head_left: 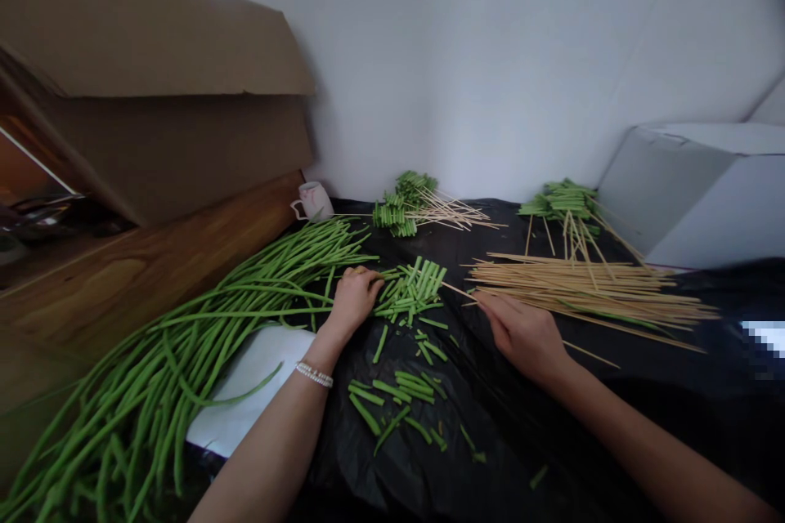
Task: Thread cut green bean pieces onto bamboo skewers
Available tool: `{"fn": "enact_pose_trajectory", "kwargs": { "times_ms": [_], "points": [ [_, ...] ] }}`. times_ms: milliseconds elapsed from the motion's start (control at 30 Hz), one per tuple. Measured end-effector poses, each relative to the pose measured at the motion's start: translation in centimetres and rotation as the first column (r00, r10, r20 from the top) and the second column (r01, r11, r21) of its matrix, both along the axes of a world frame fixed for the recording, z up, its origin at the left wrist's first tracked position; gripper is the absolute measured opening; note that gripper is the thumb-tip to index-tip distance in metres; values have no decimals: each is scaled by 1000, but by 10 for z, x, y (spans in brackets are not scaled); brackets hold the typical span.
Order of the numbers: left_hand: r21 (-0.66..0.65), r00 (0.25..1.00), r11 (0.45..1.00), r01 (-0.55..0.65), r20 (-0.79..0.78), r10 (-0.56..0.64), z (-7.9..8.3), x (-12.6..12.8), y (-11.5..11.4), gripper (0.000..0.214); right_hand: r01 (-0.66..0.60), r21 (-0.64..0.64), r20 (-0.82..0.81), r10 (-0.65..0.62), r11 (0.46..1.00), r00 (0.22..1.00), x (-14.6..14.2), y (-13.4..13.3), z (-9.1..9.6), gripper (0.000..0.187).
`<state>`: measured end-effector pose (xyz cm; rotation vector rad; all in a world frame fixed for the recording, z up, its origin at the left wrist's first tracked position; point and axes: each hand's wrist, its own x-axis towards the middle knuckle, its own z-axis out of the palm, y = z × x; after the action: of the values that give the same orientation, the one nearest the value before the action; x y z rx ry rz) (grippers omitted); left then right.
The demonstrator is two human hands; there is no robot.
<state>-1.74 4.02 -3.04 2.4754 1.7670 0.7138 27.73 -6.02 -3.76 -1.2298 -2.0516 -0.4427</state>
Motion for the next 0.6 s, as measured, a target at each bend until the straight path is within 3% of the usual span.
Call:
{"fn": "enact_pose_trajectory", "kwargs": {
  "times_ms": [200,367,600],
  "points": [
    [-63,1000,998,-20,-11,20,-3,1,0,24,6,-19,-6,-6,1000,1000,-1,-1,1,28],
    [3,998,998,-63,-15,63,-5,2,0,20,10,-19,-11,-10,1000,1000,-2,-1,1,29],
    [-42,1000,999,-8,-15,8,-3,3,-2,10,8,-6,-1,-8,1000,1000,-1,0,0,27]
  ]
}}
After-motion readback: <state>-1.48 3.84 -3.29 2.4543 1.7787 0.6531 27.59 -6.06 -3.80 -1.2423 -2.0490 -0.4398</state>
